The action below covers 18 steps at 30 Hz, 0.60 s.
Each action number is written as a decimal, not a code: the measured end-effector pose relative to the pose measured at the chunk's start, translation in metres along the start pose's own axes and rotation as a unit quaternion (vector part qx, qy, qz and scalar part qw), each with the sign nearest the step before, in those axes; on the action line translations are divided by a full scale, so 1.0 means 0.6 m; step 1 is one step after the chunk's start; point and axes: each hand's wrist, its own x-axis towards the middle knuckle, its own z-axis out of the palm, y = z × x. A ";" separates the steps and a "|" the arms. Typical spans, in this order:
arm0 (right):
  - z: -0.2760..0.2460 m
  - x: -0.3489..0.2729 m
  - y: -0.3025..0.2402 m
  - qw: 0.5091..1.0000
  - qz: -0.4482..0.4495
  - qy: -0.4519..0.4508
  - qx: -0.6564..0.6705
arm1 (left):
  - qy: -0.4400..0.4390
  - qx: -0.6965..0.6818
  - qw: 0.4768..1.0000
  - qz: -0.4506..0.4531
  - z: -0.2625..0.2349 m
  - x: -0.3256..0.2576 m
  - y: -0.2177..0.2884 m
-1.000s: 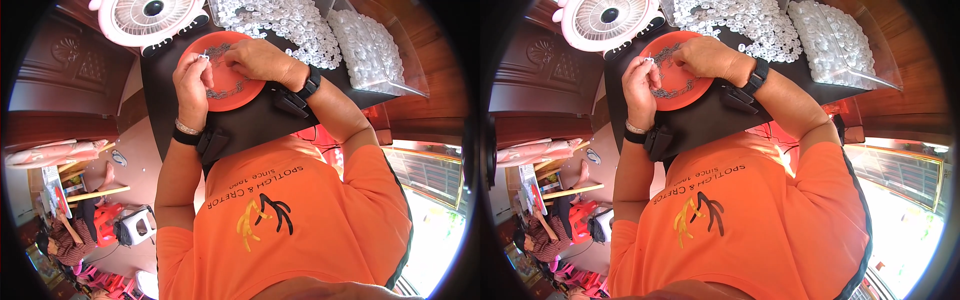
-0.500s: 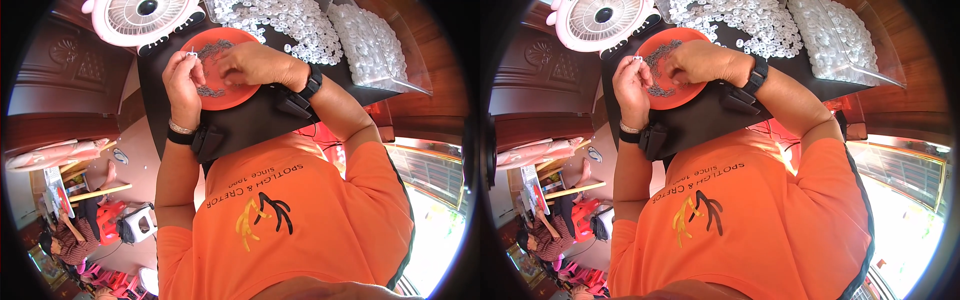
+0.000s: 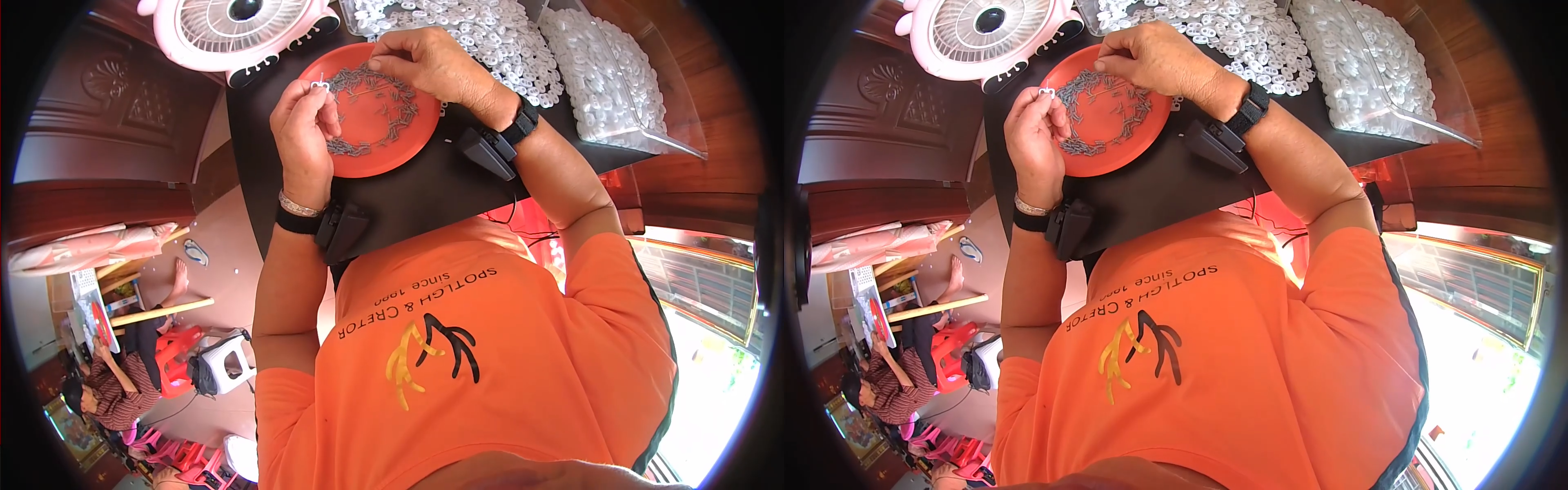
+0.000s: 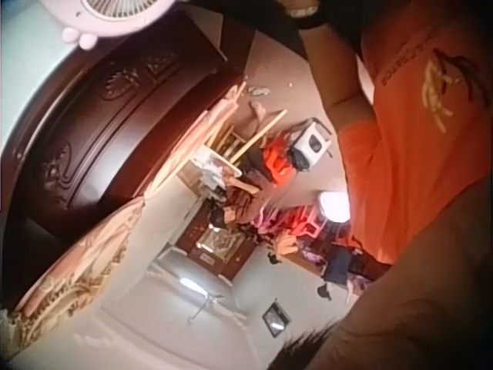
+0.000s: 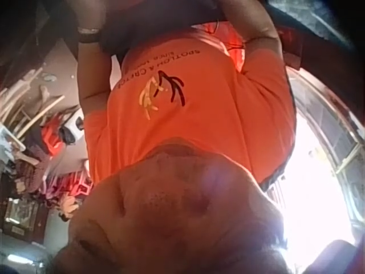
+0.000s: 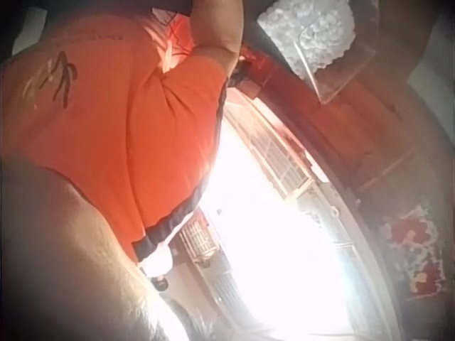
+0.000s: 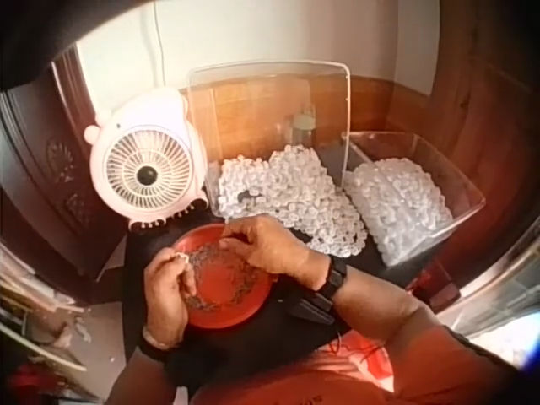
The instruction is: Attaching small metal rings onto white plastic mounting clips manually.
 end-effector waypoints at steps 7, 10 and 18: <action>-0.002 -0.005 0.010 0.965 -0.110 0.037 -0.237 | -0.004 0.012 1.000 -0.005 0.000 -0.003 0.000; 0.012 -0.009 0.029 0.936 -0.144 0.008 -0.322 | -0.008 0.014 1.000 -0.006 0.003 -0.003 0.000; 0.017 -0.005 0.033 0.946 -0.179 -0.019 -0.268 | -0.010 0.018 1.000 -0.002 0.002 -0.002 -0.003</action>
